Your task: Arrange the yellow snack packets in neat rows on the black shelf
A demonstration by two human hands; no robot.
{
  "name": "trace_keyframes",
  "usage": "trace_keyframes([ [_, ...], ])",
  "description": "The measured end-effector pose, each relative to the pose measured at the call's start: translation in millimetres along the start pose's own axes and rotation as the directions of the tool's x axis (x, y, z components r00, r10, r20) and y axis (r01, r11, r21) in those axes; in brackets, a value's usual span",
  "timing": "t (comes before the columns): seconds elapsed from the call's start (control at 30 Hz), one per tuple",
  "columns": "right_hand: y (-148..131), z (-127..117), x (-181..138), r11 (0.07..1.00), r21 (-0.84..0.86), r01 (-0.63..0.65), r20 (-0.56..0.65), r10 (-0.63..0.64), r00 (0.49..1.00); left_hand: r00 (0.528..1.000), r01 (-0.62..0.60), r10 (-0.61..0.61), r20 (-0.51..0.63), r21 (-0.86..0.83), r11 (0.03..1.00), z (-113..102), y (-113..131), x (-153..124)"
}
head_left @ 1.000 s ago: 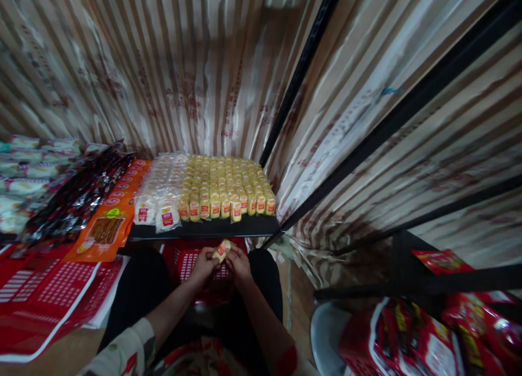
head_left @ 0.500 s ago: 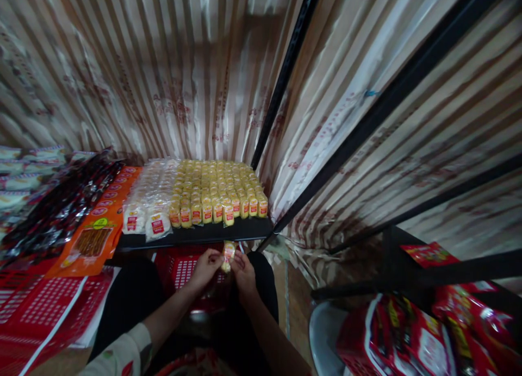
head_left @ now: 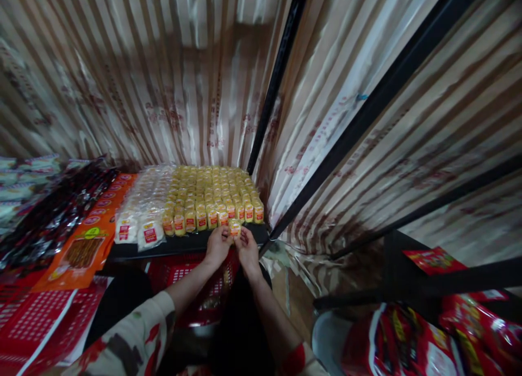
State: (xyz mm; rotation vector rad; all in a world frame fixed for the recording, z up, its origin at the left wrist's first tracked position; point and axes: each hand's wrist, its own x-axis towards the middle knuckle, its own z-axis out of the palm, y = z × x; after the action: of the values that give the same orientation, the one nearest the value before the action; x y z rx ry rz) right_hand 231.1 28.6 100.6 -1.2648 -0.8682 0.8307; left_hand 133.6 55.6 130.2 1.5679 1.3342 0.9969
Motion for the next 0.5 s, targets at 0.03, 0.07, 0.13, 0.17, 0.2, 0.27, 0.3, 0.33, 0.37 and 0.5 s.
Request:
trace_keyframes([
  [0.03, 2.7, -1.3, 4.0, 1.000, -0.009, 0.008, -0.008, -0.008, 1.000, 1.000, -0.015, 0.015, 0.007, 0.007, 1.000, 1.2, 0.9, 0.7],
  [0.07, 5.3, -2.4, 7.6, 1.000, -0.016, 0.016, -0.024, -0.016, 1.000, 0.999, -0.033, 0.033, 0.008, 0.018, 0.999, 1.8, 1.0, 0.3],
  [0.13, 9.3, -3.8, 13.8, 0.999, -0.033, 0.030, -0.057, -0.031, 0.998, 0.997, -0.076, 0.077, -0.012, 0.063, 0.995, 1.3, -1.1, -2.8],
  [0.17, 10.5, -3.9, 16.5, 0.998, -0.046, 0.036, -0.073, -0.040, 0.997, 0.995, -0.097, 0.100, -0.029, 0.099, 0.990, 0.2, -2.8, -5.0],
  [0.2, 11.1, -3.7, 19.1, 0.997, -0.065, 0.043, -0.086, -0.049, 0.995, 0.991, -0.118, 0.125, -0.042, 0.139, 0.983, -1.3, -4.8, -7.0],
  [0.27, 10.7, -2.3, 23.6, 0.991, -0.117, 0.057, -0.099, -0.069, 0.993, 0.984, -0.159, 0.174, -0.049, 0.214, 0.964, -5.0, -8.4, -9.5],
  [0.3, 10.0, -1.2, 25.5, 0.987, -0.147, 0.065, -0.103, -0.080, 0.991, 0.980, -0.179, 0.195, -0.043, 0.244, 0.953, -7.0, -9.7, -9.5],
  [0.33, 9.1, -0.1, 27.2, 0.982, -0.174, 0.072, -0.105, -0.091, 0.990, 0.977, -0.195, 0.211, -0.034, 0.269, 0.943, -8.7, -10.7, -8.8],
  [0.37, 8.1, 1.1, 28.5, 0.977, -0.199, 0.079, -0.108, -0.102, 0.989, 0.974, -0.206, 0.223, -0.028, 0.290, 0.934, -10.2, -11.2, -7.5],
  [0.5, 4.1, 5.8, 30.2, 0.957, -0.271, 0.103, -0.124, -0.141, 0.982, 0.971, -0.211, 0.237, -0.034, 0.341, 0.916, -11.4, -11.4, -0.7],
])
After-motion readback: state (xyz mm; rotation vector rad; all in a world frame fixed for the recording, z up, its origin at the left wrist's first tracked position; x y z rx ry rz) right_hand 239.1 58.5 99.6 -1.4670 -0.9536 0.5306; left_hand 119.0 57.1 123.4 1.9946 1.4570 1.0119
